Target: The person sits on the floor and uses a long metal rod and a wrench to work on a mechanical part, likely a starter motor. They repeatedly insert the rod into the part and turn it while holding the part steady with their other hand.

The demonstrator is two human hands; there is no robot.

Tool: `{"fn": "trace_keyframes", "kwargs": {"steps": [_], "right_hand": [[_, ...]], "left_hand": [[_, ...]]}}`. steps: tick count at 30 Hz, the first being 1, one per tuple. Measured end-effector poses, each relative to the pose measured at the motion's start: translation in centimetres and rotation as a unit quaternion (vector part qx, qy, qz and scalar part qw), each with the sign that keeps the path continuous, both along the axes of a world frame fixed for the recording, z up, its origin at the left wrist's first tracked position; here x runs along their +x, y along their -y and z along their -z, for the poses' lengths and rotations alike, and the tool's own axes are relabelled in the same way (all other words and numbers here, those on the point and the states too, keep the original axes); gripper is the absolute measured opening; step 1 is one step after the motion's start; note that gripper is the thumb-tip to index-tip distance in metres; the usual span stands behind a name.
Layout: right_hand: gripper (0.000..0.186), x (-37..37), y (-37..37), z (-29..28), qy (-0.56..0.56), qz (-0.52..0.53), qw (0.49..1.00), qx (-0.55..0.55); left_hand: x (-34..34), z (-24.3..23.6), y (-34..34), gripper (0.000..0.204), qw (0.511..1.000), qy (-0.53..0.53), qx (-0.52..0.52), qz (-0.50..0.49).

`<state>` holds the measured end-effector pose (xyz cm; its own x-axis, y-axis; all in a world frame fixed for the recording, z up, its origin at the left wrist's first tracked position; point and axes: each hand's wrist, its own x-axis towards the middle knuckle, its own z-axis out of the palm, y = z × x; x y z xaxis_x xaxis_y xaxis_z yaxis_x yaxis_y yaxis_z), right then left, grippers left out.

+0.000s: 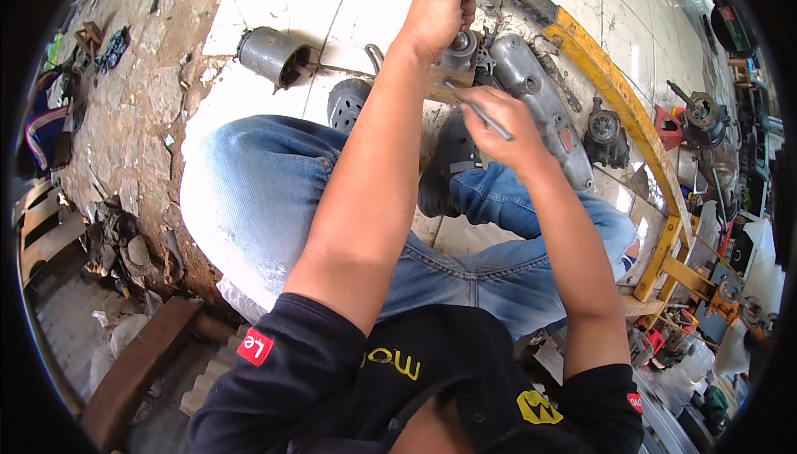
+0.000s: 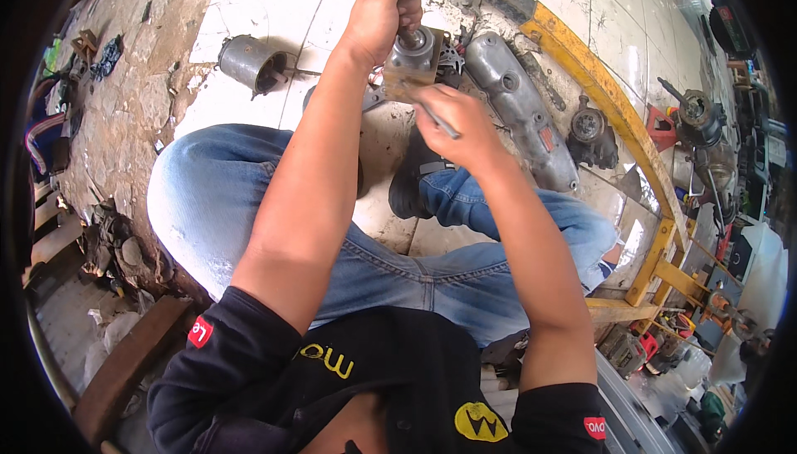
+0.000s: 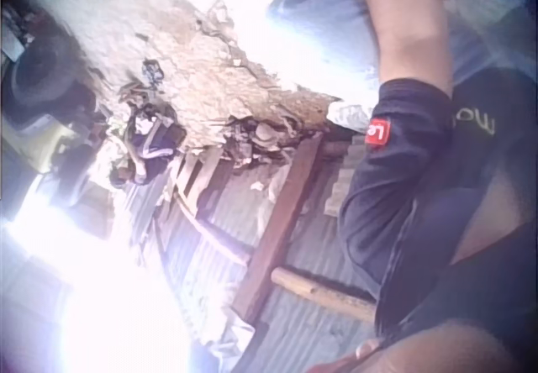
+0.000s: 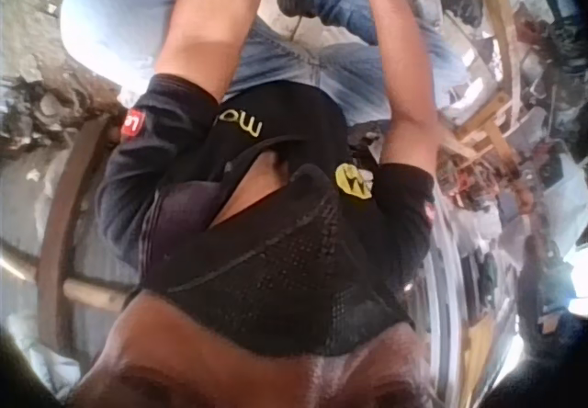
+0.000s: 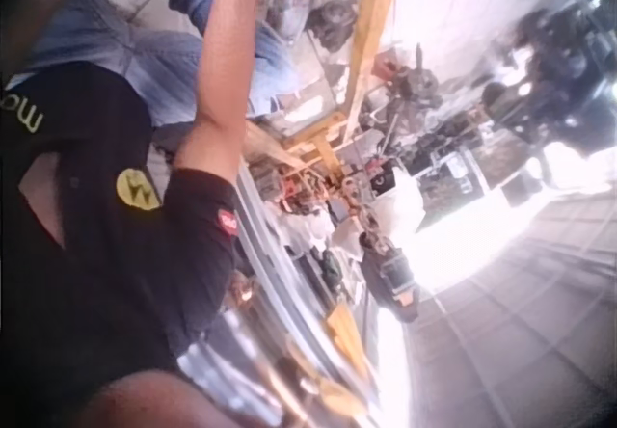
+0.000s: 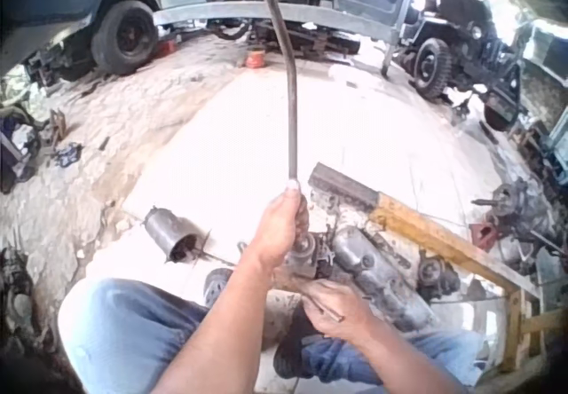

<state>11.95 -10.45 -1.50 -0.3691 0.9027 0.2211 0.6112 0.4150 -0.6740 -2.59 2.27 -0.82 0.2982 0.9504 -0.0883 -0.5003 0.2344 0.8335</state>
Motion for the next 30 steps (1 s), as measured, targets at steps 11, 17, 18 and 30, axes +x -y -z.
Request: {"fn": "trace_keyframes", "kwargs": {"steps": [11,17,18,30], "right_hand": [[0.018,2.7,0.5,-3.2,0.023,0.096,0.994,-0.039],[0.016,2.6,-1.9,-1.6,0.01,0.077,0.993,-0.084],[0.016,4.2,-2.1,-1.2,0.021,0.123,0.991,-0.054],[0.018,3.2,-1.4,-0.1,-0.001,0.205,0.976,-0.067]], "left_hand": [[0.2,0.2,0.3,0.046,0.999,0.028,-0.021,0.023],[0.1,-0.3,-0.6,0.046,1.0,0.007,0.006,0.013],[0.2,-0.5,-0.8,0.046,1.0,0.011,0.01,0.015],[0.3,-0.4,-0.5,0.047,1.0,-0.012,0.001,0.005]]}}
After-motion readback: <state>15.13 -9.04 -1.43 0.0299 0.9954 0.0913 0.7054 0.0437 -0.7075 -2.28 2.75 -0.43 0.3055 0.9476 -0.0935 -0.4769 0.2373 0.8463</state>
